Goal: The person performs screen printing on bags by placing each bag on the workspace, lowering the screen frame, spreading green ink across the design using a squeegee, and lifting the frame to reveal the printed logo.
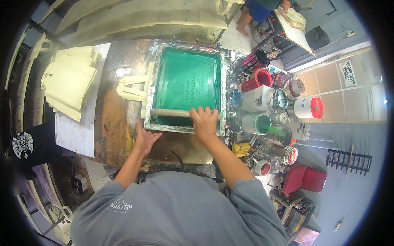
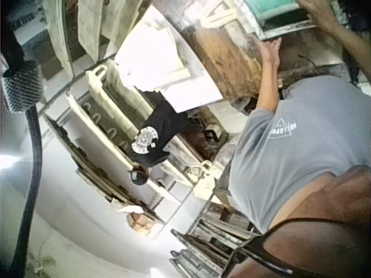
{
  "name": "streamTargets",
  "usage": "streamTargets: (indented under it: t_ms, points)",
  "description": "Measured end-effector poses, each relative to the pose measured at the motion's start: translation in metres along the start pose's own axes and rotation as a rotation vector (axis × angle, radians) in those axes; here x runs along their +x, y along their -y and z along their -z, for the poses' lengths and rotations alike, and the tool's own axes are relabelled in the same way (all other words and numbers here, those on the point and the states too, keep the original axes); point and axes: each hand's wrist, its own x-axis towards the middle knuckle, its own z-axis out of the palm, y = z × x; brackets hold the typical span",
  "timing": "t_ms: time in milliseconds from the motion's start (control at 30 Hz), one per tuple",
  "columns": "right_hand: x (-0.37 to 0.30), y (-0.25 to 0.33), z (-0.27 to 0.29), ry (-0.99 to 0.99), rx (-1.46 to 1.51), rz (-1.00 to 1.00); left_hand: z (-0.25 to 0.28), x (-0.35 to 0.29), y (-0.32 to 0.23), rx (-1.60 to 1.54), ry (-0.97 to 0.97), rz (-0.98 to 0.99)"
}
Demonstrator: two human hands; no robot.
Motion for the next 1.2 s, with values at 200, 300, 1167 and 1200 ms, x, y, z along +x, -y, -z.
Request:
streamTargets:
  t_ms: [200,300,1167,1200]
  points:
    - [0.105,-0.049,-0.049,-0.138,-0.091,-0.007,-0.003,-0.001,-0.006,0.042,-0.019,0.039]
    - [0.16,-0.074,-0.068,-0.144,-0.121,-0.014,0.0,0.004,-0.005,-0.019,-0.061,0.093]
    - [0.246,-0.126,-0.069,-0.061,-0.164,0.093,-0.176,0.285,-0.172,1.937,-0.124,-1.504]
    - [0.233,-0.12,-0.069,-0.049,-0.17,0.089,-0.171,0.277,-0.165,1.971,-0.137,-1.52]
